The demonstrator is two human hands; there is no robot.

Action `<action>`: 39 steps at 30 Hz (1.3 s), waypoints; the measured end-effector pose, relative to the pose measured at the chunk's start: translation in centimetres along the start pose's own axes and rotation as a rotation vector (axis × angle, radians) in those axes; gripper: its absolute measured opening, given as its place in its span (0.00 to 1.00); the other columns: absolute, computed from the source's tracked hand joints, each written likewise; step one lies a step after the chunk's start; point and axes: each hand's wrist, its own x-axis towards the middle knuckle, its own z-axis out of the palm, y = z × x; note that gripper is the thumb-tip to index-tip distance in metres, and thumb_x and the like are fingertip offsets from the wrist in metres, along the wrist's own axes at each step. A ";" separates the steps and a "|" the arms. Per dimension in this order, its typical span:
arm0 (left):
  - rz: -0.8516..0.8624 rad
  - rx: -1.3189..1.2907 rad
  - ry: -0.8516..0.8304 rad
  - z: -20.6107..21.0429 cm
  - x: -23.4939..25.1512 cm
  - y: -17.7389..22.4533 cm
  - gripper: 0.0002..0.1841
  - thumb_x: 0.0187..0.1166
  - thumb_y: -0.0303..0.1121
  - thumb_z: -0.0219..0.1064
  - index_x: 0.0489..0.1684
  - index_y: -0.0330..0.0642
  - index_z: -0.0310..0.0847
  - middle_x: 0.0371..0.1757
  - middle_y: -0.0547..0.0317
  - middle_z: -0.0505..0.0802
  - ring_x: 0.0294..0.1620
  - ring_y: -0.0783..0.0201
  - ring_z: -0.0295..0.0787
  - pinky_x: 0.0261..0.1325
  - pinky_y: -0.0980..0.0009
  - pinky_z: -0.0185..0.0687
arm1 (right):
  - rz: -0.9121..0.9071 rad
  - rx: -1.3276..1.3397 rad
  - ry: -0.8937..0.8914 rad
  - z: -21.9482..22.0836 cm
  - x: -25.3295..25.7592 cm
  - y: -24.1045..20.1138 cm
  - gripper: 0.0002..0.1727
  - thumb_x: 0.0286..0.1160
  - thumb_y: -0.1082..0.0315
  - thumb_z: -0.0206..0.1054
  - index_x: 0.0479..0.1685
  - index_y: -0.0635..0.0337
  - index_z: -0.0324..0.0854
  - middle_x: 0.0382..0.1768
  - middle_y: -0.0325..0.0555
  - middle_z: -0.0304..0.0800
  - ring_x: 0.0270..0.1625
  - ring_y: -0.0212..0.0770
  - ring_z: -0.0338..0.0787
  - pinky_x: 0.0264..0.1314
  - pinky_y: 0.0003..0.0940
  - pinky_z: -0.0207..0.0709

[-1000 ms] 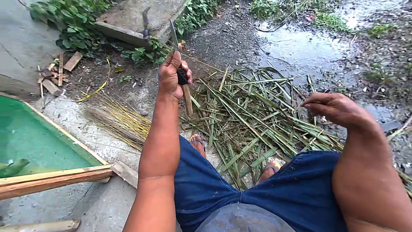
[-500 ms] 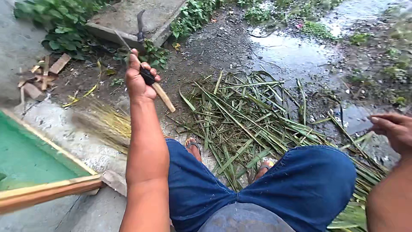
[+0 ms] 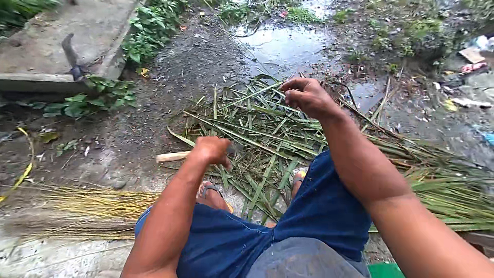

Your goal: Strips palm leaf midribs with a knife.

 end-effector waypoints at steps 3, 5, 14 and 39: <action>0.021 -0.171 0.174 -2.0 -0.8 -2.4 0.30 0.76 0.60 0.72 0.69 0.50 0.84 0.51 0.36 0.94 0.56 0.30 0.89 0.56 0.23 0.76 | 0.030 0.096 -0.032 0.9 -0.1 1.0 0.11 0.79 0.74 0.62 0.55 0.64 0.82 0.35 0.40 0.88 0.27 0.31 0.84 0.33 0.30 0.84; 0.080 -0.393 0.326 -2.8 -0.8 -3.6 0.22 0.89 0.52 0.60 0.63 0.46 0.87 0.44 0.38 0.93 0.48 0.36 0.91 0.53 0.27 0.79 | 0.018 0.117 -0.035 1.5 0.2 0.8 0.09 0.79 0.73 0.64 0.53 0.64 0.82 0.31 0.39 0.88 0.23 0.29 0.83 0.29 0.27 0.83; 0.447 -1.269 0.386 -3.1 -0.3 2.3 0.27 0.87 0.27 0.61 0.87 0.42 0.64 0.35 0.58 0.92 0.25 0.69 0.88 0.28 0.72 0.87 | 0.041 0.267 -0.177 5.3 0.7 0.6 0.02 0.80 0.74 0.64 0.43 0.61 0.81 0.26 0.36 0.85 0.19 0.26 0.77 0.20 0.21 0.72; 0.466 -1.627 0.484 -3.5 -0.3 0.6 0.17 0.89 0.32 0.57 0.73 0.44 0.75 0.24 0.67 0.87 0.19 0.73 0.83 0.22 0.77 0.84 | -0.015 0.174 -0.343 6.4 -0.5 -0.2 0.04 0.81 0.73 0.65 0.40 0.62 0.85 0.21 0.33 0.82 0.18 0.24 0.74 0.20 0.19 0.69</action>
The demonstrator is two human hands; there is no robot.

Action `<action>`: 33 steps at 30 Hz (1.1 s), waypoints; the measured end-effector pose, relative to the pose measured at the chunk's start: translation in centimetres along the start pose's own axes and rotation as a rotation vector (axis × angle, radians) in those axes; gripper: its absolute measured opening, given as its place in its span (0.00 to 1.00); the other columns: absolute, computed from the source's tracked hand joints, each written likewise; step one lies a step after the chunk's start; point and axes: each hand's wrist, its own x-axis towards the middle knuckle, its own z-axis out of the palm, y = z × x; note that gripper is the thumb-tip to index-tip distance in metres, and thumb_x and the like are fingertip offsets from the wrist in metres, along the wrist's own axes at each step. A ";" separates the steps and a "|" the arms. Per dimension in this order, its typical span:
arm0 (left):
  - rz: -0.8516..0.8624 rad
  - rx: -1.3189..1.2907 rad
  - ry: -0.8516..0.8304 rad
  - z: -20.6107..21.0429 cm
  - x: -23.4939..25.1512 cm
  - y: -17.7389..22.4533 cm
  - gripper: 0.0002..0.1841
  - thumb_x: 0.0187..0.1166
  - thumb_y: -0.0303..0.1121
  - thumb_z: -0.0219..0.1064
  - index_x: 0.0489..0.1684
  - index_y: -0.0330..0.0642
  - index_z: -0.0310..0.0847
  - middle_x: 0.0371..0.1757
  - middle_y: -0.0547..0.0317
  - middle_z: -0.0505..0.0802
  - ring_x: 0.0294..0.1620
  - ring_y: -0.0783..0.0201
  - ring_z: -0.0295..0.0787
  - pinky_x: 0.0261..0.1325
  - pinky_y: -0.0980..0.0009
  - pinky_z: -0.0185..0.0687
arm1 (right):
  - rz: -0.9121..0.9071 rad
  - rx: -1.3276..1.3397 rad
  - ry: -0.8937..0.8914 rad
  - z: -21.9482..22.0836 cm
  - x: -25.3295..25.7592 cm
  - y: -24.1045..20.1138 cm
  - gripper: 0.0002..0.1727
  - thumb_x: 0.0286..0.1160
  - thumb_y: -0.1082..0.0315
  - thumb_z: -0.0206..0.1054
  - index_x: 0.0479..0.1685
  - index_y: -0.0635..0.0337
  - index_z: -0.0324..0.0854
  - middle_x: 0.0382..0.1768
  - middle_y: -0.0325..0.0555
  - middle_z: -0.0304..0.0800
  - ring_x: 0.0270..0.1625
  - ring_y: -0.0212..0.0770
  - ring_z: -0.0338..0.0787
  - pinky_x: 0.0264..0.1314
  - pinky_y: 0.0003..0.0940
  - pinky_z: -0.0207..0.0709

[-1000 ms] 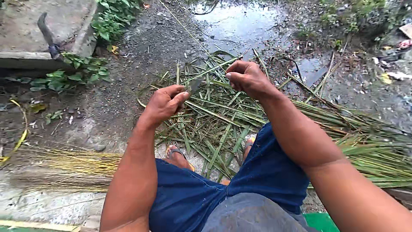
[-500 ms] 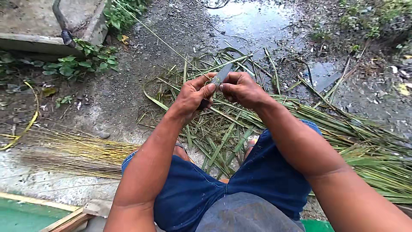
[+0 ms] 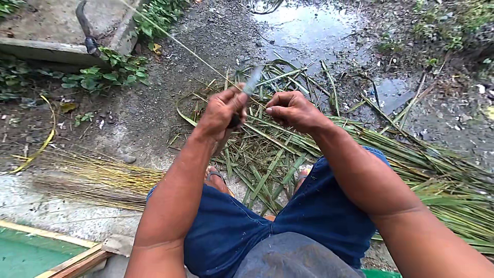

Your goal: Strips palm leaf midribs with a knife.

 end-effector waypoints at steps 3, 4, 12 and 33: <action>0.079 -0.046 0.154 -2.1 0.3 1.4 0.16 0.93 0.36 0.52 0.73 0.45 0.73 0.22 0.67 0.84 0.18 0.71 0.83 0.21 0.75 0.85 | -0.021 -0.030 -0.018 -0.4 -0.2 0.0 0.04 0.79 0.72 0.66 0.39 0.61 0.86 0.20 0.33 0.82 0.17 0.24 0.74 0.19 0.21 0.70; 0.082 -0.050 0.160 -2.1 0.1 1.6 0.16 0.93 0.36 0.51 0.73 0.46 0.73 0.21 0.68 0.83 0.17 0.71 0.83 0.20 0.75 0.86 | -0.028 -0.036 -0.025 -0.4 -0.2 0.0 0.04 0.79 0.72 0.67 0.39 0.61 0.86 0.20 0.33 0.82 0.17 0.24 0.74 0.19 0.21 0.70; 0.032 -0.060 0.071 -1.3 -0.6 0.9 0.17 0.92 0.34 0.54 0.74 0.43 0.74 0.22 0.66 0.85 0.18 0.71 0.84 0.20 0.76 0.85 | -0.035 -0.072 -0.057 -0.3 -0.1 -0.1 0.08 0.83 0.71 0.63 0.45 0.63 0.88 0.20 0.32 0.82 0.16 0.23 0.74 0.18 0.19 0.68; 0.100 -0.098 0.207 -2.8 -1.2 2.1 0.16 0.94 0.34 0.50 0.73 0.42 0.74 0.20 0.66 0.84 0.17 0.70 0.84 0.20 0.75 0.85 | -0.141 -0.292 -0.055 -1.2 -0.2 -0.3 0.07 0.81 0.71 0.65 0.44 0.62 0.88 0.24 0.33 0.85 0.19 0.21 0.75 0.23 0.19 0.72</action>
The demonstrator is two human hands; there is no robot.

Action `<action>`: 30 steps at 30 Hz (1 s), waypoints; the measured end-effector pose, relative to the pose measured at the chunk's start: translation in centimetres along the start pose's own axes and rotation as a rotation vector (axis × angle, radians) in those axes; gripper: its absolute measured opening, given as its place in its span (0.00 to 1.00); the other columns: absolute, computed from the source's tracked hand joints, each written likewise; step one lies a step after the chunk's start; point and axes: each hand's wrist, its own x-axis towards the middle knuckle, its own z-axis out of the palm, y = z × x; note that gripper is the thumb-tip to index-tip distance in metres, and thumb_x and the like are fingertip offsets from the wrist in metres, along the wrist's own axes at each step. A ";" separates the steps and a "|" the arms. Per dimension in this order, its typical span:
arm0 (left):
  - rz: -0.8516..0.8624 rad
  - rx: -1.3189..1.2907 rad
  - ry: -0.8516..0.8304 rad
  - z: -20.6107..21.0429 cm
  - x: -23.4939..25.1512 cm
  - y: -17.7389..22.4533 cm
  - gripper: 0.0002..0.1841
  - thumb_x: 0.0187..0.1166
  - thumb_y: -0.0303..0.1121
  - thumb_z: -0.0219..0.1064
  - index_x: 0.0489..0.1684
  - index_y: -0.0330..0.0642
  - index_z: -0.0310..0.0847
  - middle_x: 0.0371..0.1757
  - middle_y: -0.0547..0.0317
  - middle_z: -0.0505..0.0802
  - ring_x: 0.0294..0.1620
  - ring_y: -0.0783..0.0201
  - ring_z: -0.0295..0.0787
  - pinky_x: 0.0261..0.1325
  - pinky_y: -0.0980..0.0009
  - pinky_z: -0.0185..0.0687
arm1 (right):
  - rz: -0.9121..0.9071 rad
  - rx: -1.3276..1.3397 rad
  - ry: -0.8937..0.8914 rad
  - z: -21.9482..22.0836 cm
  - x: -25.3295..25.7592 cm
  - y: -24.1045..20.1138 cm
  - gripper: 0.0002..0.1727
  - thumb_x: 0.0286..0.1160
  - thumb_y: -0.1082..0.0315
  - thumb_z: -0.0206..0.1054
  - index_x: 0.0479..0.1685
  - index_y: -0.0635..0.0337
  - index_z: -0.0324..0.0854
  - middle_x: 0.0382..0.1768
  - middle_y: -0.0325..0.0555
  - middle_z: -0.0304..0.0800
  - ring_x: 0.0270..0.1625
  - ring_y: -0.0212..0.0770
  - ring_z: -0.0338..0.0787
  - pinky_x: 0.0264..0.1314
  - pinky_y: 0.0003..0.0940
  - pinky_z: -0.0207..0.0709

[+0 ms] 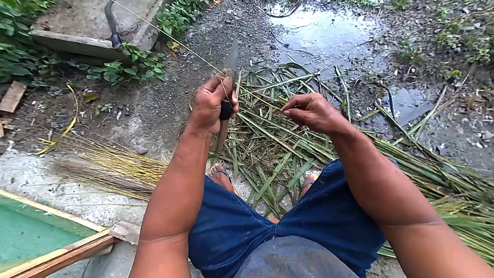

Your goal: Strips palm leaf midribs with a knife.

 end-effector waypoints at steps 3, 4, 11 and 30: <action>0.009 0.024 -0.009 -0.4 0.1 -0.2 0.16 0.93 0.33 0.52 0.73 0.41 0.75 0.21 0.67 0.85 0.17 0.71 0.84 0.21 0.75 0.86 | -0.013 0.007 0.002 -0.1 -0.2 0.1 0.07 0.80 0.71 0.65 0.43 0.62 0.88 0.23 0.32 0.83 0.19 0.20 0.73 0.22 0.18 0.68; 0.023 0.035 0.011 -1.0 0.4 0.1 0.16 0.93 0.34 0.51 0.72 0.42 0.75 0.22 0.67 0.85 0.18 0.71 0.84 0.21 0.75 0.85 | -0.017 0.005 -0.003 -0.2 -0.3 0.0 0.07 0.81 0.71 0.64 0.43 0.62 0.89 0.24 0.32 0.84 0.20 0.20 0.74 0.22 0.18 0.69; 0.039 0.000 0.053 -1.3 -0.1 0.7 0.15 0.94 0.35 0.50 0.70 0.44 0.76 0.21 0.66 0.83 0.17 0.70 0.83 0.20 0.75 0.85 | -0.010 -0.046 -0.004 -0.4 -0.4 -0.1 0.08 0.81 0.70 0.64 0.44 0.60 0.89 0.25 0.32 0.86 0.20 0.20 0.74 0.23 0.18 0.70; 0.094 -0.020 0.135 -2.6 -0.1 1.7 0.16 0.94 0.35 0.50 0.72 0.43 0.74 0.21 0.66 0.84 0.17 0.69 0.84 0.19 0.74 0.86 | -0.029 -0.033 -0.002 -1.7 -1.0 0.3 0.08 0.79 0.71 0.64 0.43 0.61 0.89 0.28 0.32 0.87 0.20 0.20 0.76 0.22 0.18 0.72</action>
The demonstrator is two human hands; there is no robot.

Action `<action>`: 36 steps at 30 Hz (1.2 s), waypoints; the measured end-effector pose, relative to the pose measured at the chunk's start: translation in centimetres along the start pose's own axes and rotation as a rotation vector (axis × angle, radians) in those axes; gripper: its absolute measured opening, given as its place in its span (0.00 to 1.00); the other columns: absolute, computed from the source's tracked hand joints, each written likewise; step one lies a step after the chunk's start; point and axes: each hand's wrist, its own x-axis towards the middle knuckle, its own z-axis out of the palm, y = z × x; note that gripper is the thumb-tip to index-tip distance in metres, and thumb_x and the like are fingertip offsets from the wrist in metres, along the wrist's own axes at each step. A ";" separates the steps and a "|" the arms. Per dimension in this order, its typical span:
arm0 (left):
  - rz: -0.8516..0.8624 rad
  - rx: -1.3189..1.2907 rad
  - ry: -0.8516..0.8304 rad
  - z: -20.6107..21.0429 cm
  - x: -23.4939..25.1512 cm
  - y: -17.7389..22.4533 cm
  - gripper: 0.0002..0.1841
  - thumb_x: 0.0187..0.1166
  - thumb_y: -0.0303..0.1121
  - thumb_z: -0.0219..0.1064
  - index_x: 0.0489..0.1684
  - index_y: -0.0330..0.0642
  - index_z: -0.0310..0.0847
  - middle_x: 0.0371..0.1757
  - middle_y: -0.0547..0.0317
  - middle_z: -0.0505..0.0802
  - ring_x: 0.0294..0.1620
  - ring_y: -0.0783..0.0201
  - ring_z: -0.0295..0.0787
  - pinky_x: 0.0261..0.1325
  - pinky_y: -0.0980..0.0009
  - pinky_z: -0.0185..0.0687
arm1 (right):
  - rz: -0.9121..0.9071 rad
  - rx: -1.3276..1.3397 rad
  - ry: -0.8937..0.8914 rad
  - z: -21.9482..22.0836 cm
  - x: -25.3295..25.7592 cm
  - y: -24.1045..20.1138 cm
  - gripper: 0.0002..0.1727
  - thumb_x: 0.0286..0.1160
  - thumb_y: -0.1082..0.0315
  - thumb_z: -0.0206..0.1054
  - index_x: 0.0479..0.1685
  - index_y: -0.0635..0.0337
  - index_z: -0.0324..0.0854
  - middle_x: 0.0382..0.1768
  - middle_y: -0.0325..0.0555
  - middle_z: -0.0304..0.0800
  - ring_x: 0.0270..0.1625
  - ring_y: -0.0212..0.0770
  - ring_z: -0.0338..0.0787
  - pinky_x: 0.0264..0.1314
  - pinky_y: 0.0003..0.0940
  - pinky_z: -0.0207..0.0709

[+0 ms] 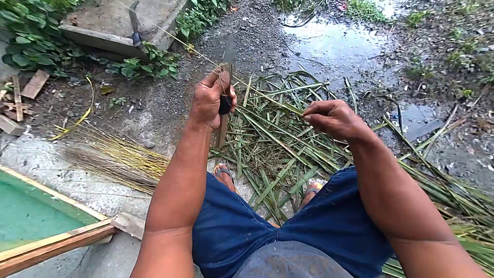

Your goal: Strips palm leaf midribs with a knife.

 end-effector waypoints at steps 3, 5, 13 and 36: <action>0.019 0.014 0.020 -0.8 0.4 0.4 0.15 0.95 0.37 0.50 0.70 0.45 0.76 0.21 0.67 0.84 0.17 0.70 0.84 0.20 0.75 0.85 | -0.008 0.015 -0.015 -0.5 -0.3 -0.1 0.08 0.78 0.71 0.63 0.43 0.60 0.89 0.29 0.31 0.87 0.20 0.20 0.75 0.22 0.18 0.71; 0.042 0.010 0.054 -1.6 0.6 0.8 0.15 0.95 0.38 0.49 0.69 0.46 0.76 0.22 0.66 0.84 0.17 0.70 0.83 0.19 0.75 0.85 | -0.017 0.010 -0.023 -0.9 -0.5 0.2 0.08 0.78 0.70 0.64 0.43 0.60 0.89 0.31 0.32 0.87 0.21 0.20 0.75 0.23 0.18 0.71; 0.079 -0.012 0.168 -3.6 0.4 1.8 0.15 0.95 0.38 0.50 0.69 0.45 0.77 0.21 0.66 0.84 0.17 0.69 0.83 0.19 0.74 0.85 | -0.012 -0.010 -0.067 -2.5 -1.9 0.6 0.10 0.78 0.69 0.62 0.41 0.56 0.90 0.30 0.31 0.87 0.19 0.21 0.73 0.20 0.18 0.68; 0.097 -0.044 0.170 -5.0 -0.9 2.7 0.15 0.95 0.38 0.48 0.69 0.48 0.77 0.21 0.66 0.83 0.17 0.69 0.83 0.19 0.73 0.85 | -0.005 -0.181 0.021 -4.8 -4.1 0.7 0.08 0.77 0.71 0.64 0.43 0.57 0.89 0.34 0.34 0.88 0.22 0.24 0.78 0.23 0.21 0.76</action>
